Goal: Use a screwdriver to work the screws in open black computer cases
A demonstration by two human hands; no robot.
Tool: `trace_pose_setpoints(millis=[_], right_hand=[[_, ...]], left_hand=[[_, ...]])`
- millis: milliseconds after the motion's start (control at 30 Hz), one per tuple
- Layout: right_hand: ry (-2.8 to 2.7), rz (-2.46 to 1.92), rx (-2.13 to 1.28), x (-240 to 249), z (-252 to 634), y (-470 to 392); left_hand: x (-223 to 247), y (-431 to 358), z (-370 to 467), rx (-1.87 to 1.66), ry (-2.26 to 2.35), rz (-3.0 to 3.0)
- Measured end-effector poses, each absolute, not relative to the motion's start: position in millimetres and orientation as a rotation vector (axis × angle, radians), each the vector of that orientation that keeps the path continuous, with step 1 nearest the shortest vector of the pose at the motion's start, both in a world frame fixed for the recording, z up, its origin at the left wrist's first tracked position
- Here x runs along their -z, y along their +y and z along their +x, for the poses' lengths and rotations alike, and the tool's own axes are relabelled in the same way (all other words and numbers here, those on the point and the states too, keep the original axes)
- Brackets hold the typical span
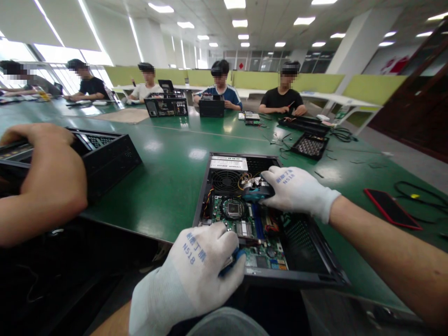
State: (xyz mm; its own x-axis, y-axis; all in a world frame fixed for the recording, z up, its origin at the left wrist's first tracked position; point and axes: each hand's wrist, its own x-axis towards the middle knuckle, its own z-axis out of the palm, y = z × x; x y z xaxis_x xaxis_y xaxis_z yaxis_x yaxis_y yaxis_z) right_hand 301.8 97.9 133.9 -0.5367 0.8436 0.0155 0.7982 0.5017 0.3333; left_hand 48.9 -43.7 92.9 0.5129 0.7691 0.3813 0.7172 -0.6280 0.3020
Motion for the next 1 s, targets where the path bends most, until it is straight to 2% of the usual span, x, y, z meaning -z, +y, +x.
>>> trace_pose_setpoints(millis=[367, 733, 1000], right_hand=[[2.582, 1.356, -0.559, -130.3, 304.0, 105.5], [2.754, 1.225, -0.513, -133.5, 317.2, 105.5], [2.726, 1.346, -0.42, -132.7, 325.4, 115.7]], left_hand=[[-95.2, -44.6, 48.2, -0.773, 1.27, 2.616], [-96.4, -41.9, 49.6, -0.746, 1.264, 2.576], [-97.4, -42.1, 49.7, -0.738, 1.263, 2.579]])
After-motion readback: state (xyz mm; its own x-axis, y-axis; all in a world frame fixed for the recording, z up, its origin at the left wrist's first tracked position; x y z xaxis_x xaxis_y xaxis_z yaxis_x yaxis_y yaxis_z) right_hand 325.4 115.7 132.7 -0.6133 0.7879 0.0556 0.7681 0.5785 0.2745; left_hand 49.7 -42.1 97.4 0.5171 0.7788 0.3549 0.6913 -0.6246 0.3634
